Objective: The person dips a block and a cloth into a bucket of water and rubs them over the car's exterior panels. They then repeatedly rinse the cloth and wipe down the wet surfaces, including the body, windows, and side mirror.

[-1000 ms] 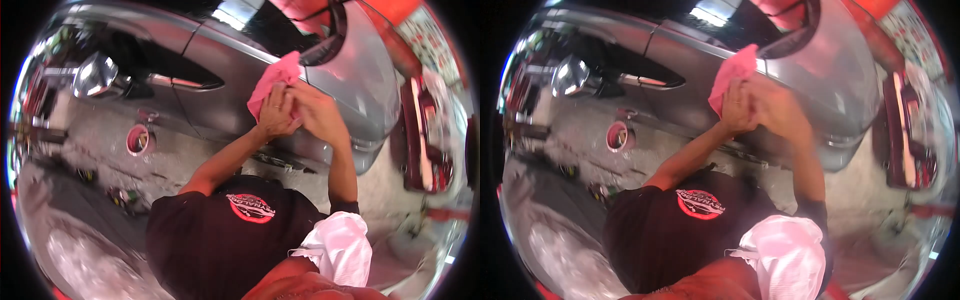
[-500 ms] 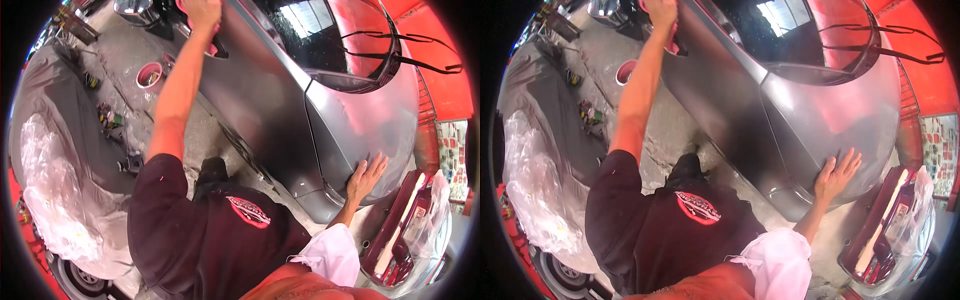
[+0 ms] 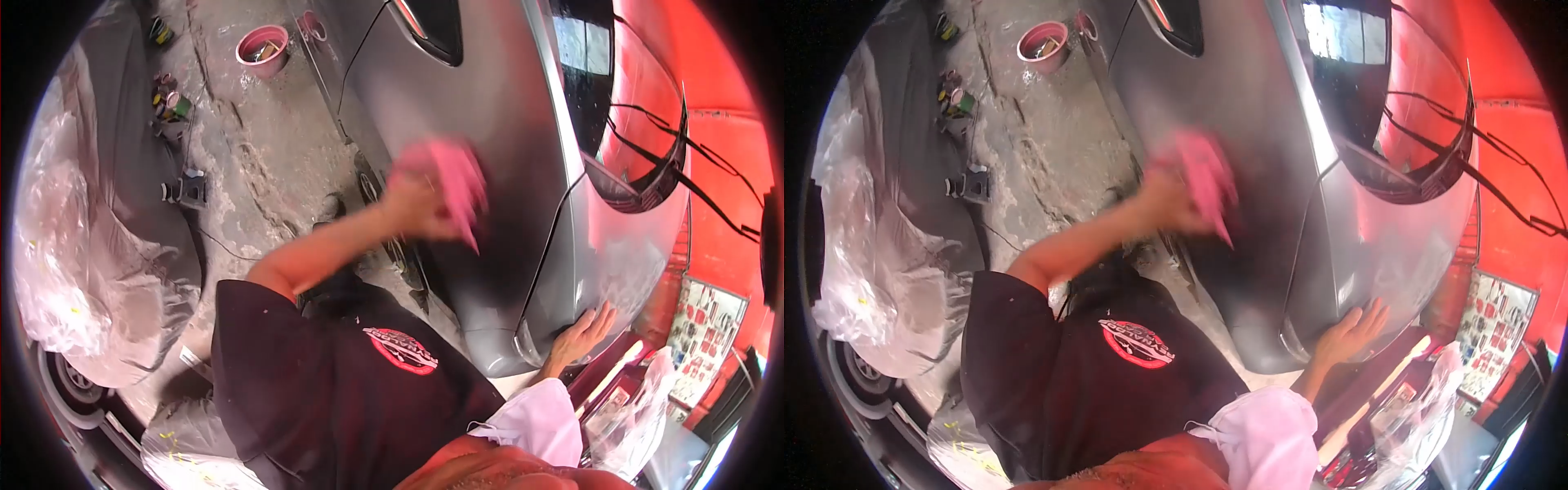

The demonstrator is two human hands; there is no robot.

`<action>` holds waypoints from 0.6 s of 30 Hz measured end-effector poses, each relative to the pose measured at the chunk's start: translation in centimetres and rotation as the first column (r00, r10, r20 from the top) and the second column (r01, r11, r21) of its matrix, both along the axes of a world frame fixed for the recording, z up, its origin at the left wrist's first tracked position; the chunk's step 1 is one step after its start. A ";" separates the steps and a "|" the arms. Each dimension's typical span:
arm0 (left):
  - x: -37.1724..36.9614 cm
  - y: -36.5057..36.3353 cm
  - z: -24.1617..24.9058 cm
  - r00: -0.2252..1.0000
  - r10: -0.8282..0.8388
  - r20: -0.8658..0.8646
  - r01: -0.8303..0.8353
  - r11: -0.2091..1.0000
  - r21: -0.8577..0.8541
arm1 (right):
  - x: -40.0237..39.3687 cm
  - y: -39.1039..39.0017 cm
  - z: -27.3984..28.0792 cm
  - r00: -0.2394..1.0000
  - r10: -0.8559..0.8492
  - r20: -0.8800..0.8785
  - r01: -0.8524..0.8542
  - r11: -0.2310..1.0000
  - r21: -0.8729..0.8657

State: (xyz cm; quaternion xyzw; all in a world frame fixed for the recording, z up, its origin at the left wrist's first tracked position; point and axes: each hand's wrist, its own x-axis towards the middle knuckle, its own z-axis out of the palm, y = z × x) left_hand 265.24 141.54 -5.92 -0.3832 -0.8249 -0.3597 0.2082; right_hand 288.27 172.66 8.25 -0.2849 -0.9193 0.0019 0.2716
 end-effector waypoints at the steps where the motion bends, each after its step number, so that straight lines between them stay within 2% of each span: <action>1: -4.6 -1.4 0.5 0.968 0.186 0.165 -0.203 0.975 0.088 | 0.0 0.3 -0.3 1.000 0.001 -0.005 -0.001 0.999 0.034; 2: -9.3 -2.8 1.1 0.880 0.326 0.345 -0.398 0.903 0.163 | -0.1 0.3 -0.3 1.000 0.020 -0.010 -0.019 0.999 0.037; 3: -15.0 -3.5 -0.7 0.780 0.552 0.295 -0.617 0.758 0.212 | 0.2 0.1 -0.1 1.000 0.014 0.008 -0.014 0.999 0.037; 4: -20.6 -5.1 -2.5 0.750 0.506 0.426 -0.650 0.683 0.333 | -0.2 0.1 0.0 1.000 0.018 0.007 -0.018 0.999 0.042; 6: -27.1 -8.1 -4.6 0.547 0.366 0.753 -0.789 0.526 0.318 | -0.2 0.2 -0.1 0.999 0.047 -0.007 -0.046 0.995 0.091; 7: -28.1 -8.9 -5.8 0.552 0.370 0.747 -0.795 0.503 0.338 | -0.4 0.2 -0.1 1.000 0.030 -0.003 -0.030 0.995 0.096; 9: -27.6 -9.3 -9.8 0.501 0.193 0.843 -0.773 0.537 0.337 | -0.6 -0.8 0.5 1.000 0.010 0.004 -0.010 0.997 0.083; 11: -21.2 -6.8 -10.0 0.554 0.105 0.826 -0.790 0.380 0.482 | -0.8 -0.6 0.4 0.999 0.032 0.003 -0.032 0.996 0.082; 13: -15.5 -2.7 -16.4 0.438 0.029 0.899 -0.814 0.436 0.383 | -0.7 -0.6 0.3 0.999 0.032 0.012 -0.033 0.995 0.095; 15: -5.2 3.2 -17.9 0.396 0.008 0.918 -0.794 0.506 0.338 | -0.5 0.0 0.2 0.999 0.048 0.015 -0.050 0.994 0.102; 17: 4.6 7.7 -16.8 0.450 0.019 0.893 -0.710 0.614 0.345 | -0.4 0.3 -0.2 1.000 0.031 -0.001 -0.030 0.993 0.113; 18: 8.0 8.5 -15.2 0.515 0.027 0.857 -0.645 0.670 0.367 | -0.2 0.8 -0.2 0.999 0.044 0.012 -0.045 0.991 0.124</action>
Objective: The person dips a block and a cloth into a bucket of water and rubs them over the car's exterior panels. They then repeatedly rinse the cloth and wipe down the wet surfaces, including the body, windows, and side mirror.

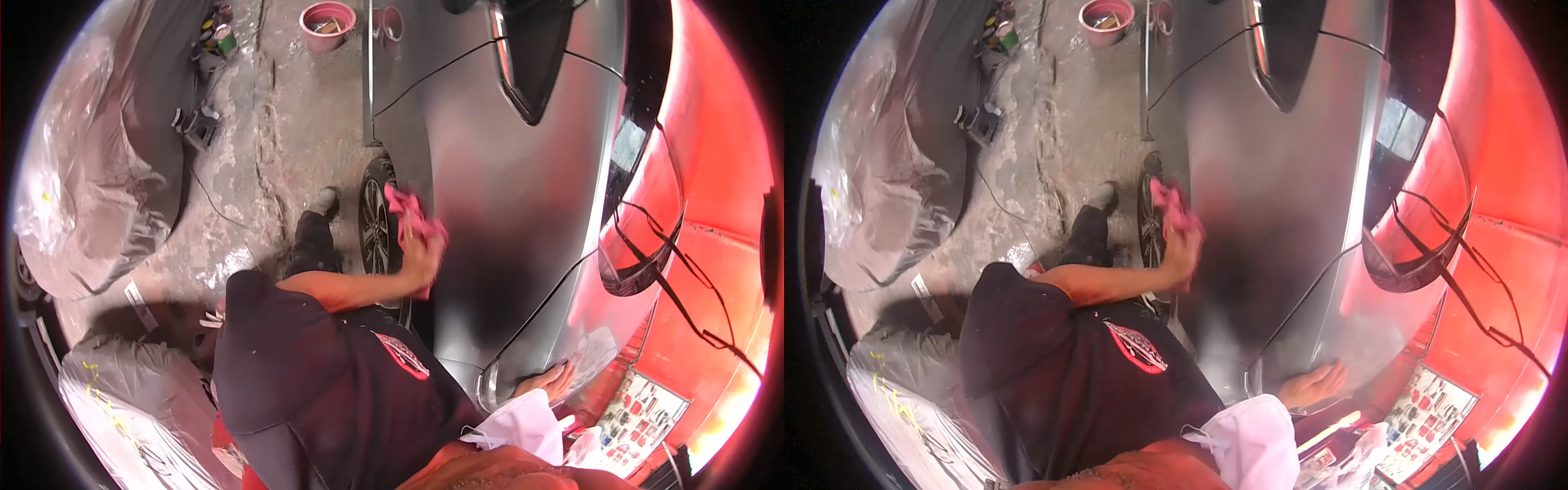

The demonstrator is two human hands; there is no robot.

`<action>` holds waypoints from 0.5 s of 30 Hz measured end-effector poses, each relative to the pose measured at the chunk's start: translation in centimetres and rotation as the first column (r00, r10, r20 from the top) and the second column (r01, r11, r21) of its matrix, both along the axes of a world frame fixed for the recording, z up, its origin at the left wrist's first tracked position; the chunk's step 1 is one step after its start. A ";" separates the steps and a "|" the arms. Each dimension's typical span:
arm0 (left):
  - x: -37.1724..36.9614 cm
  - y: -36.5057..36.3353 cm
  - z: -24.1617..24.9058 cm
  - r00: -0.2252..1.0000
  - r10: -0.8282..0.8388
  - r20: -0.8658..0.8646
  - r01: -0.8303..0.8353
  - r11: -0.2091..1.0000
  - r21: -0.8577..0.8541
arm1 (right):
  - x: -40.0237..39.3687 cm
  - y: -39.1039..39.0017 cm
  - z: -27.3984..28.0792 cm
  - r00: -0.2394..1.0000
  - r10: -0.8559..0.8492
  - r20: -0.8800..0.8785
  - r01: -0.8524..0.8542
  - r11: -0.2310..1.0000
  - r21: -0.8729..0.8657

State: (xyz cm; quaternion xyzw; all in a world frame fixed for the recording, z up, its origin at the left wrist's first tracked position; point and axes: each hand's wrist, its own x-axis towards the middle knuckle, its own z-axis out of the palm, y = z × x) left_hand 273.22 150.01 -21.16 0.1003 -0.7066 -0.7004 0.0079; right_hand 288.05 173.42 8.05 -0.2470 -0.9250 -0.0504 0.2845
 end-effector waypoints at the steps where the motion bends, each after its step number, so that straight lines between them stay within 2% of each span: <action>1: 1.6 -0.1 1.1 0.994 -0.053 -0.091 0.048 0.997 -0.057 | 0.2 0.6 -0.2 1.000 0.013 0.013 -0.013 1.000 0.015; 2: 2.5 -0.6 2.3 0.979 -0.095 -0.182 0.078 0.992 -0.101 | 0.6 1.2 -0.2 0.999 0.022 0.027 -0.023 0.999 0.029; 4: -0.3 -3.3 4.5 0.951 -0.068 -0.301 0.022 0.988 -0.152 | 0.8 1.6 -0.3 1.000 -0.009 -0.009 0.010 0.999 0.040; 5: -1.5 -4.4 5.7 0.949 -0.017 -0.315 -0.029 0.989 -0.142 | 0.2 1.5 -0.3 0.998 -0.046 -0.039 0.048 0.998 0.049; 6: -4.2 -5.6 6.6 0.966 0.041 -0.255 -0.066 0.994 -0.091 | -1.4 0.7 0.1 0.999 -0.034 -0.036 0.036 0.998 0.053; 8: -12.0 -8.6 8.2 0.945 0.186 -0.268 -0.210 0.976 -0.064 | -5.3 -3.4 2.6 0.961 0.155 -0.231 -0.181 0.979 -0.097; 10: -19.5 -11.3 6.8 0.914 0.348 -0.208 -0.319 0.934 0.162 | -9.5 -7.1 5.4 0.920 0.228 -0.320 -0.286 0.946 -0.150; 11: -22.7 -12.2 4.5 0.930 0.352 -0.105 -0.340 0.933 0.118 | -12.5 -8.7 7.0 0.923 0.338 -0.182 -0.327 0.941 0.089; 12: -24.7 -12.5 2.2 0.933 0.360 0.005 -0.359 0.930 0.076 | -15.7 -10.2 8.5 0.911 0.413 -0.014 -0.387 0.866 0.318; 13: -25.6 -13.1 1.0 0.928 0.370 0.029 -0.372 0.925 0.084 | -18.9 -11.7 9.6 0.906 0.423 0.010 -0.403 0.856 0.324; 15: -27.8 -15.0 -1.4 0.953 0.253 0.164 -0.257 0.966 0.001 | -25.1 -14.9 10.9 0.818 0.574 0.043 -0.563 0.783 0.262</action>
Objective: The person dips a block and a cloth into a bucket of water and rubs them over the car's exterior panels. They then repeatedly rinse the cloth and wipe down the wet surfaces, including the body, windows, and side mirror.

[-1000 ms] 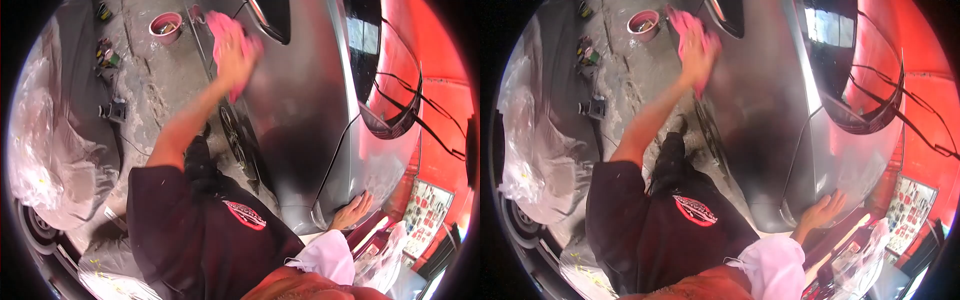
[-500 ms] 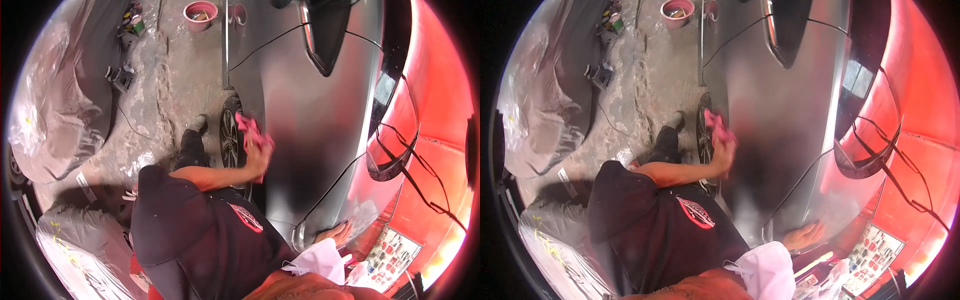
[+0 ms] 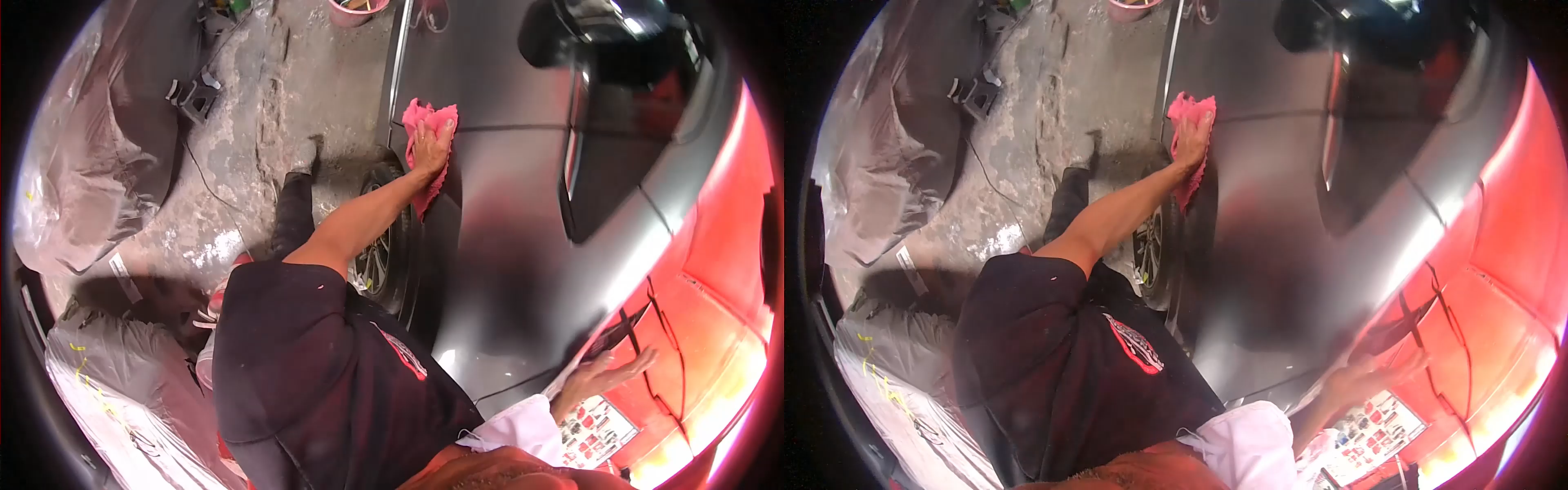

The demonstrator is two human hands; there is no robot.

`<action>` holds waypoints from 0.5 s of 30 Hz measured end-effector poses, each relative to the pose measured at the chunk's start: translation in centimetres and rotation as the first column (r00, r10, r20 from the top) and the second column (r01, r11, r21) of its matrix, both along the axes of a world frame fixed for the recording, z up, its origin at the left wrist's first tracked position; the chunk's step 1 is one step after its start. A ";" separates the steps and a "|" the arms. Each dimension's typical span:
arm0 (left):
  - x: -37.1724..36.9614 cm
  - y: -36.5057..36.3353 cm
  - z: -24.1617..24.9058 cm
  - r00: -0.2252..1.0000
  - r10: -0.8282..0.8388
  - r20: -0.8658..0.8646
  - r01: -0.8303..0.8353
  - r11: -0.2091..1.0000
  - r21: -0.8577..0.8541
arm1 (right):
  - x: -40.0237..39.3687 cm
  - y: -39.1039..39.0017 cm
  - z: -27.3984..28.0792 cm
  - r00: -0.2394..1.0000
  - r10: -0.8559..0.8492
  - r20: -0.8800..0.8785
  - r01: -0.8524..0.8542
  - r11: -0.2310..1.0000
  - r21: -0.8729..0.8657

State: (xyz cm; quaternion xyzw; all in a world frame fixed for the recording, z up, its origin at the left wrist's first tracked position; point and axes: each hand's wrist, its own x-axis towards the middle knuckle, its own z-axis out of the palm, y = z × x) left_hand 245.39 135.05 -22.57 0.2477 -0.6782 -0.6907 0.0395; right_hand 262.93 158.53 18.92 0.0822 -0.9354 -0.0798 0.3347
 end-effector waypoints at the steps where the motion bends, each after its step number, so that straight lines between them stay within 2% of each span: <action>1: -1.6 -0.6 -2.4 1.000 0.012 0.018 -0.012 1.000 0.013 | -3.0 -1.6 0.6 0.998 -0.041 0.043 0.042 0.999 -0.027; 3: -4.5 -1.1 -8.6 0.986 0.039 0.161 -0.058 0.992 0.115 | -9.5 -4.4 1.2 0.998 0.055 0.010 -0.047 0.928 -0.370; 5: -6.6 -1.1 -15.1 0.954 -0.014 0.298 -0.073 0.958 0.277 | -13.8 -8.2 1.2 0.994 0.097 0.050 -0.041 0.755 -0.655; 6: -7.5 -1.1 -18.2 0.955 0.019 0.295 -0.110 0.949 0.296 | -15.2 -9.5 0.6 0.992 -0.022 0.128 0.092 0.816 -0.571; 8: -10.5 -3.7 -20.0 0.960 0.052 0.277 -0.142 0.937 0.318 | -17.6 -11.0 -1.0 0.976 -0.164 0.142 0.212 0.856 -0.471; 10: -12.5 -8.4 -14.8 0.937 -0.065 0.343 -0.086 0.909 0.408 | -19.0 -11.4 -2.0 0.952 -0.267 0.147 0.305 0.860 -0.409; 11: -15.3 -10.5 -13.1 0.942 -0.061 0.331 -0.083 0.911 0.404 | -19.3 -11.5 -2.2 0.937 -0.316 0.147 0.348 0.855 -0.385; 14: -22.7 -13.3 -8.5 0.918 0.105 0.382 -0.328 0.741 0.585 | -20.0 -11.7 -2.4 0.895 -0.425 0.137 0.446 0.832 -0.331; 15: -26.4 -14.2 -10.4 0.944 0.106 0.311 -0.276 0.772 0.573 | -20.2 -11.7 -2.5 0.878 -0.459 0.137 0.478 0.818 -0.320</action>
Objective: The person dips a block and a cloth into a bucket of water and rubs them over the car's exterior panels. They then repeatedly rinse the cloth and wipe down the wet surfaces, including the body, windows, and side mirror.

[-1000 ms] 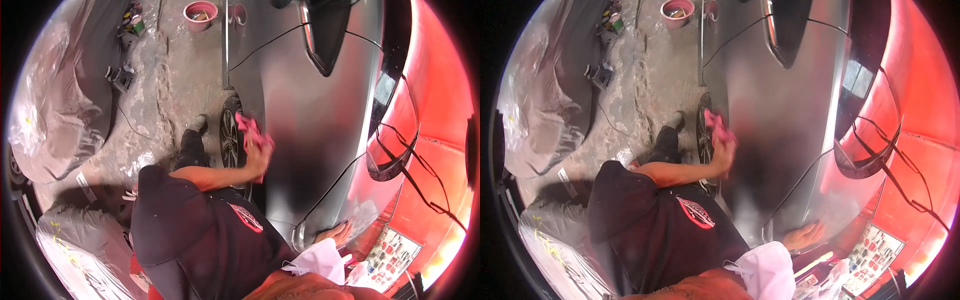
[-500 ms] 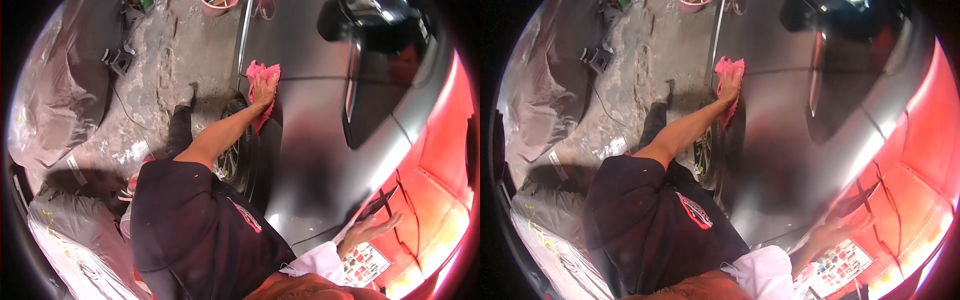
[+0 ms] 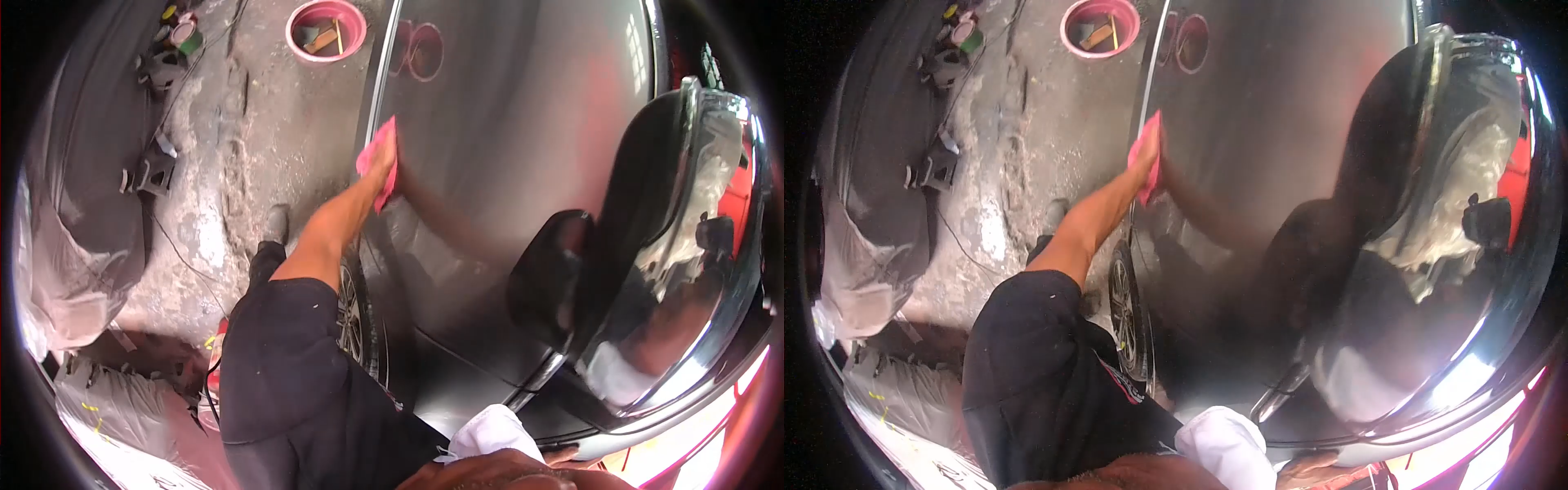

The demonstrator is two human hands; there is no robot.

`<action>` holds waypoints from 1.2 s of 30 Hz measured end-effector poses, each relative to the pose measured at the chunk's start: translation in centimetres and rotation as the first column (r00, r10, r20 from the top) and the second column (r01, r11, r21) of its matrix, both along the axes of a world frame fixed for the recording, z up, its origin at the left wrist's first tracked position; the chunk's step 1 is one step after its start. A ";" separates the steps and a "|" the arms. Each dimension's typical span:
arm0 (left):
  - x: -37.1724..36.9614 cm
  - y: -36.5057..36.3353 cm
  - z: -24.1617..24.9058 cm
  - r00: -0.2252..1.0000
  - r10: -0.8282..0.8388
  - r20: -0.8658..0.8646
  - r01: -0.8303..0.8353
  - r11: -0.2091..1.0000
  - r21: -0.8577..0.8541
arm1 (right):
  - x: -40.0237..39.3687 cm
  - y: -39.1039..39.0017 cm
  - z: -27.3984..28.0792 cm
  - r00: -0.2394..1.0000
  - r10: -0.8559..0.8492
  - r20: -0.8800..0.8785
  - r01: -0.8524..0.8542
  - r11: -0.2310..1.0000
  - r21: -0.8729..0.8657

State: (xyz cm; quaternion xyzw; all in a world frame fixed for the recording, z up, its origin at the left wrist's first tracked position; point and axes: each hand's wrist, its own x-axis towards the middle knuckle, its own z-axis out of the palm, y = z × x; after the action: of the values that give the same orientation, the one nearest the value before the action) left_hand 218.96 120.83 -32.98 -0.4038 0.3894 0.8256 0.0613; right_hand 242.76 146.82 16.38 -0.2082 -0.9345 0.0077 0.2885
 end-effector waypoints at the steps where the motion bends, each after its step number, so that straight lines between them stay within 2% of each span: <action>1: -4.4 -1.6 -2.2 0.998 -0.021 -0.065 0.018 0.999 -0.046 | -0.1 0.0 0.0 0.999 -0.032 0.009 0.031 0.999 0.011; 4: -17.3 -6.5 3.1 0.957 -0.054 -0.283 0.003 0.984 -0.178 | -0.1 -0.1 0.2 0.992 -0.118 0.031 0.117 0.992 0.040; 5: -19.7 -7.6 7.1 0.904 -0.226 -0.362 0.050 0.899 -0.434 | 0.2 -0.1 0.4 0.989 -0.145 0.037 0.144 0.988 0.048; 6: -22.0 -8.8 11.6 0.843 -0.381 -0.380 0.019 0.727 -0.686 | 0.5 0.0 0.4 0.984 -0.173 0.041 0.170 0.984 0.058; 7: -24.3 -10.0 16.0 0.796 -0.479 -0.370 -0.082 0.520 -0.850 | 0.9 -0.1 0.4 0.980 -0.196 0.044 0.193 0.979 0.068; 8: -26.4 -9.3 17.9 0.762 -0.572 -0.302 -0.370 -0.001 -0.929 | 1.3 -0.1 0.5 0.974 -0.221 0.043 0.218 0.974 0.070; 9: -26.2 -9.2 20.1 0.750 -0.587 -0.305 -0.369 0.011 -0.929 | 1.9 0.0 0.7 0.967 -0.252 0.045 0.248 0.966 0.076; 11: -23.4 -7.2 23.4 0.720 -0.562 -0.408 -0.660 -0.372 -0.652 | 2.6 0.0 0.9 0.944 -0.327 0.045 0.323 0.943 0.084; 12: -20.3 -5.5 24.0 0.705 -0.582 -0.405 -0.666 -0.347 -0.660 | 3.0 0.0 1.2 0.928 -0.368 0.050 0.363 0.927 0.088; 14: -12.8 -2.6 25.1 0.534 -0.551 -0.641 -0.713 0.113 -0.692 | 3.1 -0.1 1.4 0.922 -0.384 0.038 0.378 0.918 0.120; 15: -8.5 -0.6 24.0 0.524 -0.601 -0.603 -0.648 0.179 -0.741 | 2.9 -0.4 1.4 0.948 -0.318 0.026 0.310 0.936 0.168; 17: -0.1 2.7 22.3 0.471 -0.613 -0.635 -0.547 0.362 -0.755 | 2.6 -1.0 1.3 0.983 -0.184 0.016 0.173 0.947 0.271; 18: 4.1 4.0 22.3 0.443 -0.566 -0.696 -0.501 0.488 -0.715 | 3.3 1.1 1.5 0.994 -0.101 0.042 0.076 0.916 0.395; 19: 8.0 5.4 21.6 0.496 -0.573 -0.653 -0.430 0.491 -0.758 | 2.1 -1.4 1.7 0.988 -0.148 0.045 0.125 0.933 0.336; 20: 11.2 6.9 21.1 0.547 -0.574 -0.609 -0.365 0.491 -0.791 | 2.4 -0.6 1.3 0.993 -0.119 0.001 0.113 0.949 0.294; 22: 17.4 10.0 22.0 0.601 -0.557 -0.573 -0.272 0.531 -0.803 | 2.2 -1.6 1.7 0.997 -0.046 0.057 0.035 0.983 0.181; 23: 20.2 11.0 23.0 0.596 -0.553 -0.583 -0.286 0.532 -0.797 | 2.2 -2.1 1.7 0.997 -0.036 0.062 0.025 0.984 0.175; 24: 22.5 11.8 24.1 0.528 -0.641 -0.557 -0.258 0.504 -0.824 | 2.3 -2.5 1.9 0.998 -0.021 0.061 0.011 0.986 0.167; 27: 22.0 12.8 27.9 0.336 -0.787 -0.517 -0.244 0.457 -0.855 | 3.0 -0.8 1.7 0.996 0.063 0.056 -0.075 0.970 0.231; 28: 20.3 12.8 30.3 0.345 -0.783 -0.517 -0.267 0.446 -0.854 | 3.0 -0.7 1.7 0.995 0.081 0.065 -0.095 0.964 0.250; 30: 17.3 12.8 34.8 0.484 -0.664 -0.570 -0.203 0.548 -0.811 | 3.3 -1.3 1.8 0.996 0.071 0.062 -0.083 0.971 0.226; 31: 17.2 12.6 34.7 0.497 -0.652 -0.572 -0.228 0.538 -0.811 | 2.9 -1.6 1.8 0.997 0.053 0.060 -0.064 0.976 0.207; 34: 19.1 12.3 32.0 0.330 -0.760 -0.560 -0.334 0.461 -0.822 | 2.8 -0.9 1.7 0.996 0.067 0.055 -0.078 0.967 0.241; 36: 23.2 11.3 26.8 0.294 -0.819 -0.493 -0.313 0.405 -0.859 | 3.2 -0.4 1.9 0.994 0.104 0.016 -0.104 0.959 0.262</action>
State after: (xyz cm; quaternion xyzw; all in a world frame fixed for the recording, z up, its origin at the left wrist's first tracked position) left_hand 242.18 132.15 -6.13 0.2567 0.7773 0.5318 -0.2169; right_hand 245.96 146.46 18.24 -0.1188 -0.9373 -0.1012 0.3117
